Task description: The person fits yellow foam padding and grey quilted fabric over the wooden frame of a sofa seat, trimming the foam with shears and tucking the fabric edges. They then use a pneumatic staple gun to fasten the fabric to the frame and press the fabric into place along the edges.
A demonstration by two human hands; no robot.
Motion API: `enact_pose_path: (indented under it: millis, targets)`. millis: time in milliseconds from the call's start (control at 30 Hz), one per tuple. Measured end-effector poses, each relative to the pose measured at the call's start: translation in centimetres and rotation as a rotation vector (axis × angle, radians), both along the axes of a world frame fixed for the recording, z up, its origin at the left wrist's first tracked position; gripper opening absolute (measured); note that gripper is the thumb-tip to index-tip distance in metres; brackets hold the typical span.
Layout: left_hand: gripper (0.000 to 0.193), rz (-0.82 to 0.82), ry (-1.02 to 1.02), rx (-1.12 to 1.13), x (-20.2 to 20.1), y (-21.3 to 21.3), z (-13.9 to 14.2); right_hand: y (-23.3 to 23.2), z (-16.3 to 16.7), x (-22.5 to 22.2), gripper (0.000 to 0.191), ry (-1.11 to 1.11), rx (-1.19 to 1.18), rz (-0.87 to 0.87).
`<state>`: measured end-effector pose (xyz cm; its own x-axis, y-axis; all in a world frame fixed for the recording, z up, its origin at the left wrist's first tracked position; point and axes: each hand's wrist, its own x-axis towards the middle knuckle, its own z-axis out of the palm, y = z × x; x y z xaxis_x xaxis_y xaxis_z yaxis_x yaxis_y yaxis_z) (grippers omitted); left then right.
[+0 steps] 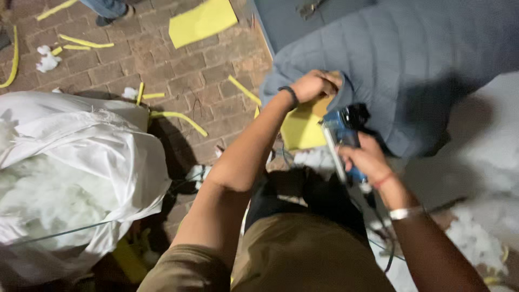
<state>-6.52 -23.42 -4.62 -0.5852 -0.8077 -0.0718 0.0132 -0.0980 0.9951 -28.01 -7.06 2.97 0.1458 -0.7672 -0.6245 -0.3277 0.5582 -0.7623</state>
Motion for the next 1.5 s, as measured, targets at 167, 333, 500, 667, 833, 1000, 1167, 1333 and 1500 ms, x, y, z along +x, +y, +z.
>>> enact_pose_path:
  millis: [167, 333, 500, 667, 833, 1000, 1167, 1333, 1500]
  targets:
    - [0.031, 0.259, -0.522, -0.063, 5.4, 8.9, -4.4, -2.2, -1.1, -1.4, 0.011, 0.097, 0.022, -0.175]
    - [0.075, 0.264, -0.835, -0.64, 3.7, 15.3, -5.4, -3.1, -0.8, -3.6, 0.01, 0.098, 0.078, -0.177]
    - [0.063, 0.209, -1.0, -0.727, 1.2, 15.1, -4.5, -2.4, 0.0, -3.0, 0.01, 0.222, 0.082, -0.191]
    - [0.062, 0.059, -1.1, -0.634, 0.8, 14.7, -3.4, -0.3, -0.9, -1.4, 0.02, 0.342, 0.002, -0.118]
    - [0.065, 0.048, -1.118, -0.525, 0.5, 14.3, -2.8, 0.8, -2.7, -0.5, 0.019, 0.309, 0.0, -0.2]
    - [0.066, 0.078, -1.094, -0.502, 0.4, 14.3, -2.7, 1.1, -3.5, -0.2, 0.015, 0.399, -0.064, -0.16]
    - [0.067, 0.067, -1.081, -0.489, 0.4, 14.1, -3.3, 1.8, -4.0, 0.8, 0.011, 0.407, -0.074, -0.222]
    - [0.085, 0.249, -0.756, -0.612, 2.6, 14.8, -5.7, 1.5, -3.4, 0.5, 0.014, 0.421, -0.079, -0.16]
    - [0.073, 0.172, -0.708, -0.344, 5.7, 16.1, -8.3, 2.3, -2.2, 1.4, 0.018, 0.34, -0.069, -0.092]
